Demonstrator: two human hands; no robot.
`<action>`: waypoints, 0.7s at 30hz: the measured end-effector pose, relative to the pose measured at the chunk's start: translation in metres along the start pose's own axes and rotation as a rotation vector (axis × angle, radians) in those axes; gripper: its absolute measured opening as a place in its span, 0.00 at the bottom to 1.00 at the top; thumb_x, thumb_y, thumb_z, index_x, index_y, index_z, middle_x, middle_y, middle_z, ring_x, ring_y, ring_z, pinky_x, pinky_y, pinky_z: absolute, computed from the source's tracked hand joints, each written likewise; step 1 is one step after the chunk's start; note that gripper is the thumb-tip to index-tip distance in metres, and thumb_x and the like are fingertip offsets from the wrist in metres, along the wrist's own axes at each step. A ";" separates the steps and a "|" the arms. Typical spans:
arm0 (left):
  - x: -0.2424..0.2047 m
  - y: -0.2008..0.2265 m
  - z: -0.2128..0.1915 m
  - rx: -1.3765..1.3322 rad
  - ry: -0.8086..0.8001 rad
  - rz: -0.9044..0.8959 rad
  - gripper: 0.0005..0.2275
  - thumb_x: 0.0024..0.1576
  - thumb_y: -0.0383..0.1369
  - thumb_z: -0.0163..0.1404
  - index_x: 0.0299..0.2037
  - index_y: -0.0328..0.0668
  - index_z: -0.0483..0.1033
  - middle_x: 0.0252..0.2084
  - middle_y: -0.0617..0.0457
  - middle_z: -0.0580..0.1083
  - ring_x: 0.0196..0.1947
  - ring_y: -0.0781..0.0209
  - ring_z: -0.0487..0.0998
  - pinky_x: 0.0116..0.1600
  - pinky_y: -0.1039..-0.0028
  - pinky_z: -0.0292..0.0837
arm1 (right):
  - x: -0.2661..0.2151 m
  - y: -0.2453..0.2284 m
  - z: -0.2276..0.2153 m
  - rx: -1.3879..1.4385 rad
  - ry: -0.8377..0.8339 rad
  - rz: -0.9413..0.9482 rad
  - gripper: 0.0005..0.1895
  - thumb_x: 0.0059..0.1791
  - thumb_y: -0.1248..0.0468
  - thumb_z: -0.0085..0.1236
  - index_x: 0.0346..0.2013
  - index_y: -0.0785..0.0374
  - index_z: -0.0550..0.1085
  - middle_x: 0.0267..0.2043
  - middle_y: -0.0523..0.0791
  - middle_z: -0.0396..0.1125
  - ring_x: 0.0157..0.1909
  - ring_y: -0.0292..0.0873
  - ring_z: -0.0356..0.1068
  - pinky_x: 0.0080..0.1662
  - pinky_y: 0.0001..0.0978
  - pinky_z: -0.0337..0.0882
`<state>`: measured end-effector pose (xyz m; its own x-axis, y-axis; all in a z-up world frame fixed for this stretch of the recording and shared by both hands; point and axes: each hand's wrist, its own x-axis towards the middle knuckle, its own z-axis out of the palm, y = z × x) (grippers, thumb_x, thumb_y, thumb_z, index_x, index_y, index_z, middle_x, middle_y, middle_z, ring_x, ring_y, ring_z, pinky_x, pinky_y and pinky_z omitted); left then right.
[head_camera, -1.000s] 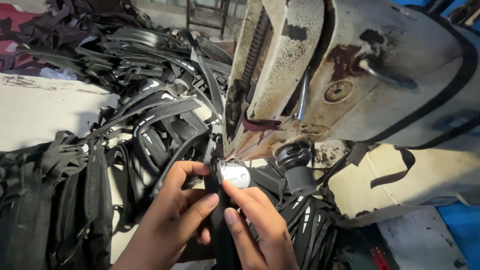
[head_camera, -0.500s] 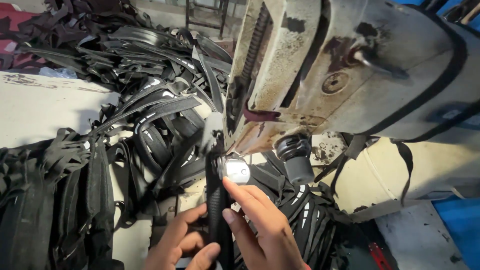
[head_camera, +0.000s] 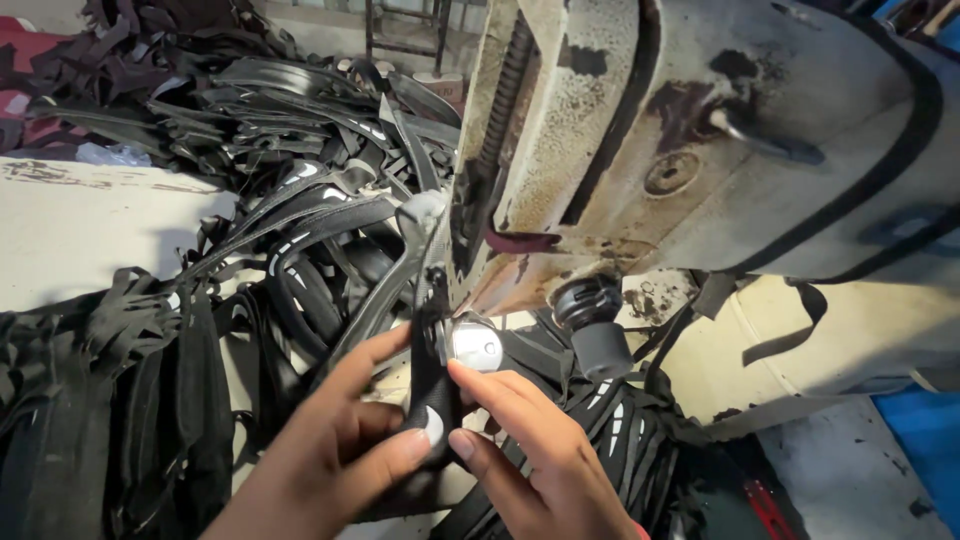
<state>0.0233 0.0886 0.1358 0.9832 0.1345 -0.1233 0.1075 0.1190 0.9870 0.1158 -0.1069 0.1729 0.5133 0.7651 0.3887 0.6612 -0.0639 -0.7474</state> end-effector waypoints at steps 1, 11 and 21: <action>0.001 0.007 0.002 -0.013 0.034 -0.009 0.38 0.50 0.19 0.59 0.74 0.52 0.62 0.25 0.50 0.82 0.22 0.69 0.74 0.26 0.80 0.65 | -0.001 -0.003 -0.001 -0.001 0.006 0.007 0.24 0.48 0.71 0.56 0.60 0.72 0.68 0.56 0.53 0.71 0.53 0.46 0.74 0.54 0.33 0.73; 0.016 0.015 0.007 -0.412 0.079 -0.114 0.22 0.53 0.29 0.55 0.59 0.26 0.71 0.38 0.36 0.82 0.30 0.58 0.77 0.37 0.75 0.69 | -0.013 -0.012 0.017 -0.499 0.269 -0.075 0.19 0.45 0.71 0.58 0.50 0.62 0.79 0.54 0.49 0.67 0.50 0.45 0.66 0.54 0.36 0.58; 0.022 -0.047 0.032 -0.661 0.277 -0.095 0.13 0.59 0.27 0.50 0.52 0.26 0.74 0.29 0.31 0.79 0.22 0.53 0.74 0.28 0.70 0.68 | -0.019 0.016 0.031 -0.694 0.214 -0.023 0.29 0.49 0.65 0.54 0.66 0.61 0.69 0.75 0.61 0.47 0.75 0.60 0.49 0.65 0.51 0.46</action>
<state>0.0445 0.0546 0.0899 0.8913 0.3277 -0.3134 -0.0070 0.7011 0.7131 0.1005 -0.1025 0.1371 0.5439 0.6337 0.5501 0.8314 -0.4956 -0.2512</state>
